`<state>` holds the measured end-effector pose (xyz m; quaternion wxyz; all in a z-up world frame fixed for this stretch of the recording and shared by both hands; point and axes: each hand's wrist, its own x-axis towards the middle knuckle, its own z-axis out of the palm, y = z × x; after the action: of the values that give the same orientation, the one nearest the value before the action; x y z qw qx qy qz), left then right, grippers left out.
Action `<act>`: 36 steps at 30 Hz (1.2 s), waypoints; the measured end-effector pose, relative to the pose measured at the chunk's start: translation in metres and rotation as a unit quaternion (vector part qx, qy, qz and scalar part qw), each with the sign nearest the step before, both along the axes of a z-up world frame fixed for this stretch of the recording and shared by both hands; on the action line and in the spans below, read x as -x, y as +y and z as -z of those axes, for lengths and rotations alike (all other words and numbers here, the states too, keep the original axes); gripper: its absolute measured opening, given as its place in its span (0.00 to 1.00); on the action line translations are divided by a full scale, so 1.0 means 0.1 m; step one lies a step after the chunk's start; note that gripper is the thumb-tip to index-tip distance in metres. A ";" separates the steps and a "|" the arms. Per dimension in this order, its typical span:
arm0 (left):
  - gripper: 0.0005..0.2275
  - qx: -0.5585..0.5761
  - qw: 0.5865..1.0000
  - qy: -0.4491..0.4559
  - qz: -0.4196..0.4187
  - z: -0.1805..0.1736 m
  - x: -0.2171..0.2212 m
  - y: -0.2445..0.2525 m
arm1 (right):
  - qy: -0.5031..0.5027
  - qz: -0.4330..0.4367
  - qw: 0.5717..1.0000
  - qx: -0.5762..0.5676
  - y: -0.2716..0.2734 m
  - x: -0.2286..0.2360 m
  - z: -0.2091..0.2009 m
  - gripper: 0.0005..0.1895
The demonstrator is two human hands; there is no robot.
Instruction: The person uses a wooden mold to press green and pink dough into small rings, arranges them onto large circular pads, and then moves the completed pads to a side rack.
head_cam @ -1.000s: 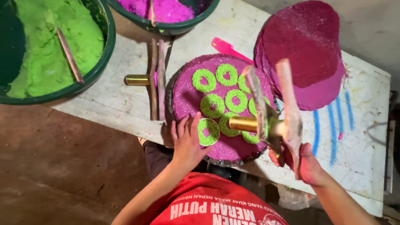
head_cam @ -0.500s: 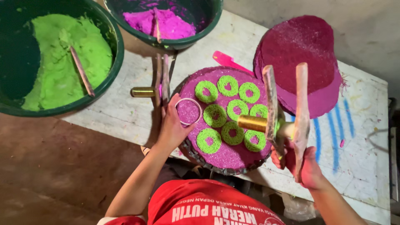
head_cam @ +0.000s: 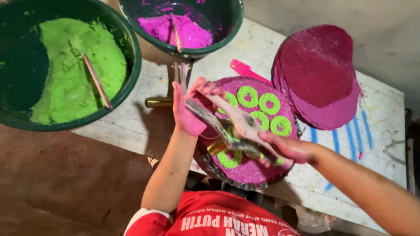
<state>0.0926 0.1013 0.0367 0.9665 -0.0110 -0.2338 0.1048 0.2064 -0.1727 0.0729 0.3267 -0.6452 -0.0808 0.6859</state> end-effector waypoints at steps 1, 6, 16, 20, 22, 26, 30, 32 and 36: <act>0.23 -0.005 0.998 0.044 -0.043 0.00 -0.03 0.05 | -0.068 -0.032 0.997 0.019 0.16 -0.06 -0.10 0.42; 0.19 0.026 0.986 0.101 -0.134 0.19 -0.05 0.38 | -0.340 -0.150 0.926 0.059 0.73 -0.04 -0.40 0.46; 0.17 0.051 0.976 0.140 -0.159 0.55 -0.05 0.37 | -0.358 -0.156 0.920 0.013 0.85 0.08 -0.36 0.44; 0.15 0.067 0.976 0.139 -0.152 0.58 -0.24 0.25 | -0.444 -0.177 0.878 0.024 0.79 0.00 -0.41 0.40; 0.15 0.053 0.975 0.143 -0.160 0.55 -0.32 0.27 | -0.485 -0.179 0.856 0.002 0.79 0.00 -0.41 0.37; 0.16 0.007 0.974 0.136 -0.179 0.46 -0.35 0.46 | -0.516 -0.135 0.845 -0.043 0.89 0.06 -0.35 0.32; 0.17 -0.034 0.970 0.129 -0.203 0.43 -0.21 0.63 | -0.520 -0.123 0.842 -0.073 0.97 0.18 -0.20 0.34; 0.16 -0.030 0.966 0.154 -0.207 0.47 -0.13 0.63 | -0.482 -0.113 0.866 -0.063 0.97 0.22 -0.09 0.34; 0.14 0.016 0.967 0.177 -0.180 0.57 -0.05 0.40 | -0.440 -0.148 0.886 -0.006 0.74 0.14 0.10 0.41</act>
<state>0.0979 0.1414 -0.0206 0.9574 0.0349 -0.0557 0.2812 0.1928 -0.0991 0.0632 0.1566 -0.8592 -0.3149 0.3716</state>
